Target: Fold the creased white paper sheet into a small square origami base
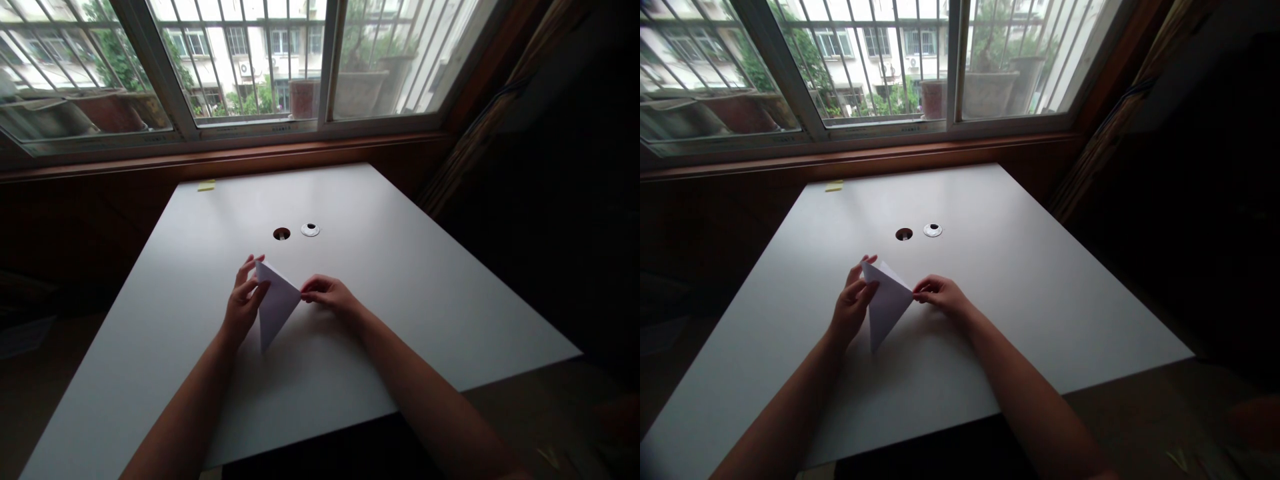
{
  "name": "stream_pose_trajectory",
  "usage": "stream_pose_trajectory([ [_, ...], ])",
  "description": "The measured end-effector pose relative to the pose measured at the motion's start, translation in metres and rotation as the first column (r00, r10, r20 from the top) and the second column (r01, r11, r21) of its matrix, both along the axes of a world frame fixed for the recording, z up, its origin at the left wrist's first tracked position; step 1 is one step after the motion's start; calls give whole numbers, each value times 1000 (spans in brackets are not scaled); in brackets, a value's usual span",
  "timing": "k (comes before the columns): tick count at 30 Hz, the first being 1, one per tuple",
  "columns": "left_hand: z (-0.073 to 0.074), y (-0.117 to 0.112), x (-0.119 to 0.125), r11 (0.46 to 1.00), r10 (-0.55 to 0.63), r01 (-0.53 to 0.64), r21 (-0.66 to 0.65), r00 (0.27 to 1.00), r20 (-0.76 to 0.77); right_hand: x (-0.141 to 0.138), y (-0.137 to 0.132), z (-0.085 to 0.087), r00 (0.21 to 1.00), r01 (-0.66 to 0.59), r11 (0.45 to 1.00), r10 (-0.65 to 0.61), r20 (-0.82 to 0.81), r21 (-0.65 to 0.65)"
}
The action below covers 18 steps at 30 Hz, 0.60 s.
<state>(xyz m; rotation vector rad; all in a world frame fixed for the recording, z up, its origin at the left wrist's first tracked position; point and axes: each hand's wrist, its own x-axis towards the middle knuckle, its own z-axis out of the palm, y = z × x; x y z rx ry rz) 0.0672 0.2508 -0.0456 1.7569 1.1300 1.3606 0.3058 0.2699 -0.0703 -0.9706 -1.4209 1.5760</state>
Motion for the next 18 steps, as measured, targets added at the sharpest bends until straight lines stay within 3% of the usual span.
stream_pose_trajectory([
  [7, 3, -2, 4, 1000, 17, -17, 22, 1000, 14, -3, 0, 3, 994, -55, 991, 44, 97, 122],
  [14, 2, -4, 7, 997, 12, -14, 73, 999, 32, -5, 1, -2, 993, -90, 994, 84, 86, 59],
  [18, 1, -4, 8, 999, 24, -25, 35, 999, 42, -6, 2, -7, 992, -86, 996, 85, 92, 12],
])
